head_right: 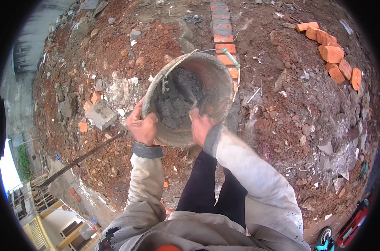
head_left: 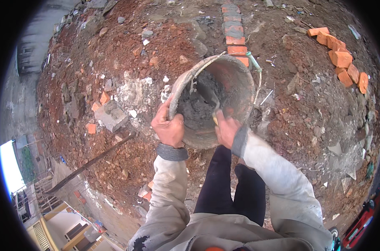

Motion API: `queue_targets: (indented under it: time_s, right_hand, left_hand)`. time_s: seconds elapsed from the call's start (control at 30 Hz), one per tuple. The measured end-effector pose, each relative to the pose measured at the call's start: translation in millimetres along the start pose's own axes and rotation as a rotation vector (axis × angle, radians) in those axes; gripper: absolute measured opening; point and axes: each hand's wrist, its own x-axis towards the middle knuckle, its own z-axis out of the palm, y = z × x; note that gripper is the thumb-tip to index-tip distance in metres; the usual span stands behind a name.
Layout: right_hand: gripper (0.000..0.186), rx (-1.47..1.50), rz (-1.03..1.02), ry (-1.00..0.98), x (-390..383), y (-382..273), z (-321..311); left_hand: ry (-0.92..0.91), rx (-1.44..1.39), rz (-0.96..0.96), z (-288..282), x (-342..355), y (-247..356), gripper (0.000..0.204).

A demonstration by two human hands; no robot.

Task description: The person scoops cement from a bucket with a trowel and spreads it on the ground to form a linear bed. They then place red bricks one by one onto the cement, tapping them into alignment to create a short brick path.

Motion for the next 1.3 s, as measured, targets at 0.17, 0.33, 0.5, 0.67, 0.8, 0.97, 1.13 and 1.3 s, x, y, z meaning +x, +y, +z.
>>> queue_targets:
  time_s: [0.17,0.33,0.5,0.67,0.8,0.97,1.13,1.3]
  right_hand:
    - [0.059,0.265,-0.018,0.272,-78.1,106.0,18.6]
    - [0.06,0.353,-0.26,0.481,-110.7,178.9,86.5]
    - [0.06,1.137,-0.182,-0.168,-149.4,148.6,90.4]
    - [0.054,1.154,-0.248,-0.018,-129.7,130.8,79.4]
    - [0.056,0.082,-0.134,0.433,-99.6,131.7,70.0]
    - [0.054,0.073,0.026,0.399,-58.6,132.6,30.1]
    - [0.056,0.433,0.071,0.116,-8.8,108.9,56.3]
    - [0.056,0.715,-0.175,0.097,14.7,72.4,54.9]
  left_hand:
    - [-0.224,0.034,0.308,51.6,-59.5,26.7,0.026]
    - [-0.427,-0.039,0.397,88.7,-98.2,81.6,0.013]
    - [-0.492,-0.157,0.226,80.8,-106.7,79.2,0.009]
    - [-0.388,-0.143,0.274,80.6,-83.8,61.0,0.011]
    - [-0.262,-0.067,0.147,86.7,-67.3,42.5,0.01]
    - [-0.295,-0.051,0.169,95.4,-35.7,9.7,0.011]
    - [-0.366,-0.013,0.184,109.9,-3.2,-2.9,0.011]
    - [-0.302,0.12,0.073,75.9,27.9,-33.7,0.011]
